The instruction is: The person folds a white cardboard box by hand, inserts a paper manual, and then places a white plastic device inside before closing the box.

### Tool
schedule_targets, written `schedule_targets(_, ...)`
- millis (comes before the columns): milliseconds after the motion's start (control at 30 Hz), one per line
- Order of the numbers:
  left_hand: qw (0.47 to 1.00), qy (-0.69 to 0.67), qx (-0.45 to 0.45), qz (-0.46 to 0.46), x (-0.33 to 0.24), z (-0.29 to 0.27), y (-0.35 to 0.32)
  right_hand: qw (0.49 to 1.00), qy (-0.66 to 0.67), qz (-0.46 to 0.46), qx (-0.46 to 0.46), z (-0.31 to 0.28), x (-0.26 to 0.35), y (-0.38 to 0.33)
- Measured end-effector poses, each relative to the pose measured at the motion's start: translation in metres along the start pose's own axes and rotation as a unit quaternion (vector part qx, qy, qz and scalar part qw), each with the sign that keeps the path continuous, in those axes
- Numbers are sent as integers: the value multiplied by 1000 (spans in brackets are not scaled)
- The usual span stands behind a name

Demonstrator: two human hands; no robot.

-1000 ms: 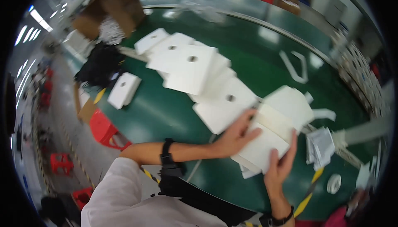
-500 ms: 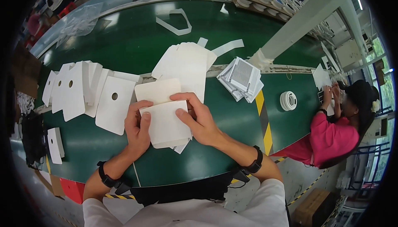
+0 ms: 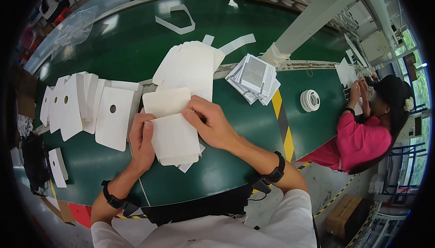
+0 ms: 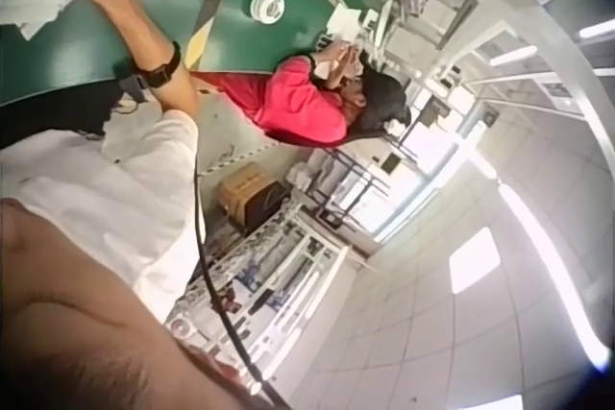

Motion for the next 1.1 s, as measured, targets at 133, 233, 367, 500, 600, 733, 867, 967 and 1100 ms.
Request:
schedule_targets(133, 999, -8, 28, -15, 7, -1, -2, 963, 259, -28, -71, 1, 33, -3)
schedule_targets(233, 999, -23, 44, -21, 12, 0, -1, 993, 121, 14, -8, -2, 25, -4)
schedule_targets(367, 996, -76, 33, -17, 9, 8, 5, 995, 27, -86, 43, 4, 28, -2)
schedule_targets(500, 993, 29, 107, 52, -2, 13, 4, 992, 85, -72, 63, 12, 23, -4)
schedule_targets(600, 991, 29, 126, 32, -3, 17, 7, 992, 97, 3, 78, 17, 18, -5)
schedule_targets(733, 993, 10, 117, -4, 4, 14, 3, 991, 39, 82, 98, 23, 15, -7)
schedule_targets(867, 996, 7, 72, -54, 4, 9, 2, 991, 16, 88, 100, 20, 13, -3)
schedule_targets(967, 997, 73, 36, 10, -8, 4, 8, 992, 10, 91, 90, 15, 7, -1)
schedule_targets(1100, 992, 86, -49, 80, -22, -3, 12, 998, 23, 41, 41, 4, 11, 2)
Point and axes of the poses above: each hand's wrist, its own y-axis towards the middle knuckle, its own z-axis out of the palm, x = y × z, the point moved 9 cm from there along y, towards the middle knuckle, and after that the axes turned 10 degrees about z, right-handed, at the moved point
